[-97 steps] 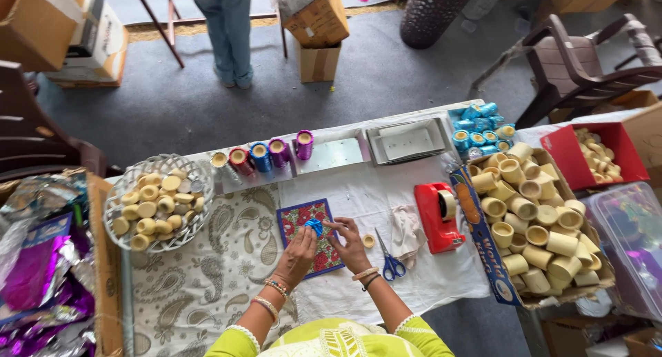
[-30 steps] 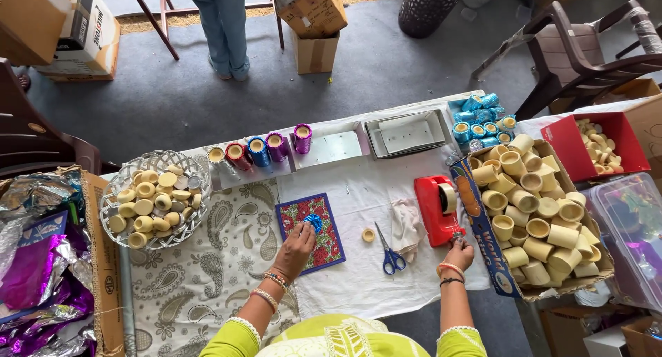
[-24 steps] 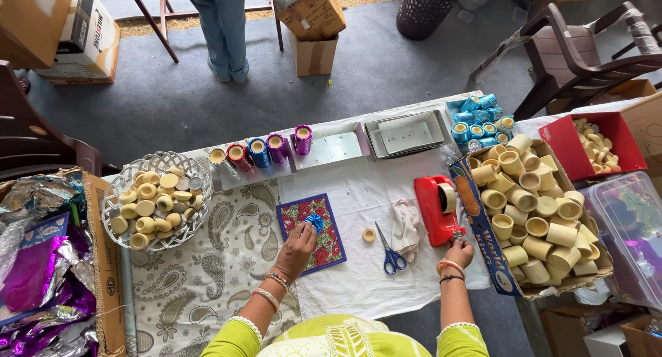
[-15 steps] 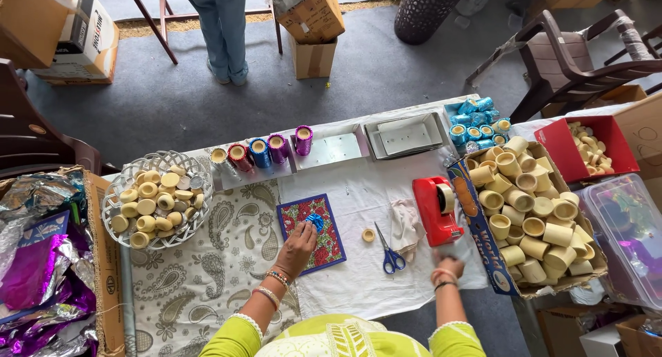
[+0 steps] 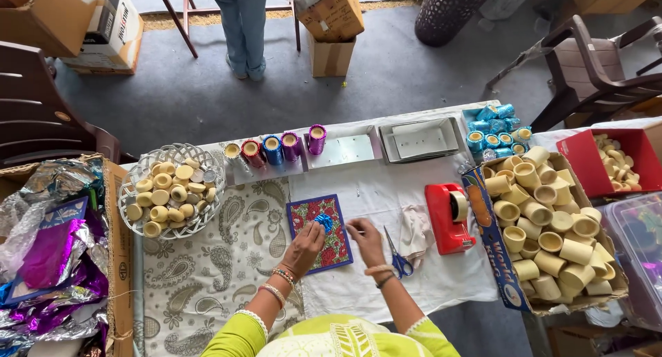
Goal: The person wraps small cylindrical objects with shiny metallic paper, securing them with tape. They handle the cylinders one at a time, fold the paper around each, and place the finished items in a tray.
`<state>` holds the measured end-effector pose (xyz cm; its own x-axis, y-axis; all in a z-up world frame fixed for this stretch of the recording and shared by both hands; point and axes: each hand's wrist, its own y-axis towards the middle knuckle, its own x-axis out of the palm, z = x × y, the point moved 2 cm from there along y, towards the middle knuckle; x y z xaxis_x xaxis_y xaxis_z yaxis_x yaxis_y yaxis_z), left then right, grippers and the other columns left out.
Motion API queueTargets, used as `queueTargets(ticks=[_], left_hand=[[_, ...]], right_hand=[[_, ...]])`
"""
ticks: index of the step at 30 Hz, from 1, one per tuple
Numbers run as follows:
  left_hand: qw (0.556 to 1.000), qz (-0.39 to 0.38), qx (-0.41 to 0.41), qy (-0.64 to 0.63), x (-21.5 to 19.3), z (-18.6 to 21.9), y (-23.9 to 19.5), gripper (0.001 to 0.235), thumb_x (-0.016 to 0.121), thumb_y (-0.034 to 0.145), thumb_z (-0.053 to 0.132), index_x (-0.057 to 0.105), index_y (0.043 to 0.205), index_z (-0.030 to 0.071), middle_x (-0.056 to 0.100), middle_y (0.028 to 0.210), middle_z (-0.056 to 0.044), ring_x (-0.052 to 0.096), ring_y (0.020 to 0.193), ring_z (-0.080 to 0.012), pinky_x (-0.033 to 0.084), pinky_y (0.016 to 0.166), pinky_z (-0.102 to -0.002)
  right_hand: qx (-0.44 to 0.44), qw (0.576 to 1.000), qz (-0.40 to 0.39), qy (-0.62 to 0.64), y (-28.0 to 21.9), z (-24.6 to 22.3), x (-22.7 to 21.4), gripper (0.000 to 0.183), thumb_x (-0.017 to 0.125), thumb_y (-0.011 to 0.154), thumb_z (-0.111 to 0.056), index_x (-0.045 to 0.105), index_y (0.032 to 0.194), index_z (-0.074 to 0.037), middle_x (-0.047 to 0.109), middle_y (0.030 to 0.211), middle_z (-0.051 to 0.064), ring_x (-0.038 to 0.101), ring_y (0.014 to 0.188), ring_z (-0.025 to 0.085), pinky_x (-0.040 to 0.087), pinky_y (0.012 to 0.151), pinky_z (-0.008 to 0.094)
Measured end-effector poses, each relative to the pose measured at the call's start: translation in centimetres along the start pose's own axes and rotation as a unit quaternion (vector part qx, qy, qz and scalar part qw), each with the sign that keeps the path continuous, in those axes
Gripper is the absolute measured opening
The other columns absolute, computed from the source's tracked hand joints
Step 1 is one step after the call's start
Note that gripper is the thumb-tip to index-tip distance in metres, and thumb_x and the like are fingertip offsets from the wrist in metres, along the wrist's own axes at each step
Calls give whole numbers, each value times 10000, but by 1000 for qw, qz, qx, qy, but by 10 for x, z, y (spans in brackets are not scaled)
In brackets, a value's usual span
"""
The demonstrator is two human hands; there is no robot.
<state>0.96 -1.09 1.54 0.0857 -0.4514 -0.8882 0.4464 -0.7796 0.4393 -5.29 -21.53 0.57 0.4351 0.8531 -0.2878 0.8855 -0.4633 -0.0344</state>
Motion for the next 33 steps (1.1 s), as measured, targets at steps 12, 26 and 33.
queueTargets(ticks=[12, 26, 33], left_hand=[[1000, -15, -18, -11, -2, 2, 0, 396, 630, 808, -58, 640, 1199, -125, 647, 1203, -286, 633, 1174, -385, 499, 1081, -412], [999, -28, -23, -21, -3, 2, 2, 307, 624, 853, -20, 596, 1157, -50, 627, 1220, -294, 601, 1218, -405, 475, 1100, -431], [999, -27, -19, -17, 4, 1, -7, 396, 628, 853, -7, 596, 1225, -138, 603, 1285, -293, 580, 1247, -394, 474, 1108, -433]], right_hand=[[84, 992, -89, 18, 23, -14, 58, 110, 726, 909, -102, 721, 950, 0, 724, 801, -1, 638, 727, 51, 550, 679, 238], [68, 993, -76, -56, 21, -32, 53, 342, 799, 829, -80, 616, 1117, -106, 359, 636, -52, 344, 580, 75, 340, 505, 271], [31, 995, -67, -71, 23, 3, 58, 370, 789, 857, -81, 500, 1086, -113, 440, 672, -44, 417, 593, 68, 406, 524, 240]])
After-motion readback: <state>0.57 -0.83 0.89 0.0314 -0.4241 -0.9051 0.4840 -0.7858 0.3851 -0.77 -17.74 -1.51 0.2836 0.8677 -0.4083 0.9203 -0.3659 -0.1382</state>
